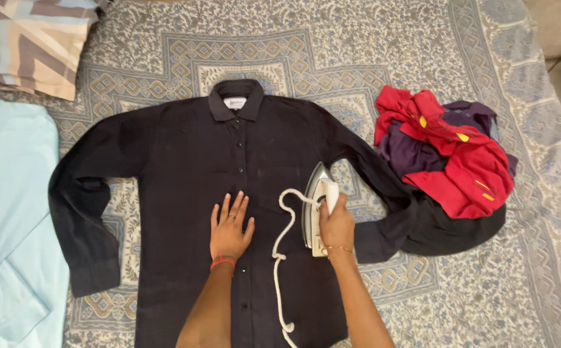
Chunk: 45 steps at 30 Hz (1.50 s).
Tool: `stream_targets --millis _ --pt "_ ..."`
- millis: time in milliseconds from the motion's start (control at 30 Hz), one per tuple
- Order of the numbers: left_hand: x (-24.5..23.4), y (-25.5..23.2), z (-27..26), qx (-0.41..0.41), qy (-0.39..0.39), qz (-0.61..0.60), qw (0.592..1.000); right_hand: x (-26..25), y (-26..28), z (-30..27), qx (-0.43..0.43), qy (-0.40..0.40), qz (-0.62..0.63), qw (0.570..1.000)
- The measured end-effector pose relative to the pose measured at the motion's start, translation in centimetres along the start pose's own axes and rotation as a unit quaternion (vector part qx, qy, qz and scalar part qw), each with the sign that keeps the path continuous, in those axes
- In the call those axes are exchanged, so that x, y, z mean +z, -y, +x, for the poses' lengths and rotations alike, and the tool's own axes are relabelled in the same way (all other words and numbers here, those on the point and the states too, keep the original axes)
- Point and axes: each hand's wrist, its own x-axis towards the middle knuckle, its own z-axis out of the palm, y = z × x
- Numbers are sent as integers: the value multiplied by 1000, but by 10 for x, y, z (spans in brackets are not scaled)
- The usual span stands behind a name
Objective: The person irons a black long-sleeved shirt laid out on a patterned bedspread. They use a white electric iron to smooth the front, sleeves, and collar of the shirt. After ironing, the person folds the shirt neatly and places it on top of a light blue sweatshirt.
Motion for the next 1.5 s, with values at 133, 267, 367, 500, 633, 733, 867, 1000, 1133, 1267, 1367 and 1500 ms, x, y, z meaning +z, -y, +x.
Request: stream_targets --millis 133,267,367,500,633,733,867,1000,1133,1267,1367,1500 --pt "1 1 4 -4 -8 -5 1000 -4 -7 -33 16 -10 0 1000" --pt "3 2 2 1 -17 -1 1000 0 -11 -22 15 -1 0 1000" --pt "3 4 0 21 -43 0 999 4 -11 -10 5 1 -4 1000" --pt "7 -3 -6 6 -56 56 997 -1 -19 -34 -22 -15 2 1000" --pt "13 -16 -15 -21 -86 131 987 -12 -25 -67 11 15 -2 1000" --pt "14 -34 -39 -43 -74 116 990 -19 -32 -88 19 27 -12 999" --pt "9 -53 -83 -53 -29 77 995 -20 -35 -95 16 25 -3 1000" --pt "8 -62 -111 -43 -14 79 996 -17 -40 -92 -6 13 -1 1000" --pt "9 -62 -133 -29 -5 70 997 -22 -45 -111 -15 11 12 1000" --pt "9 -66 -161 -25 2 58 998 -34 -59 -170 26 40 16 999" --pt "5 -71 -179 -20 -4 55 998 -40 -66 -189 21 30 28 999" --pt "3 -75 -189 -17 -13 48 999 -36 -66 -176 43 41 8 998"
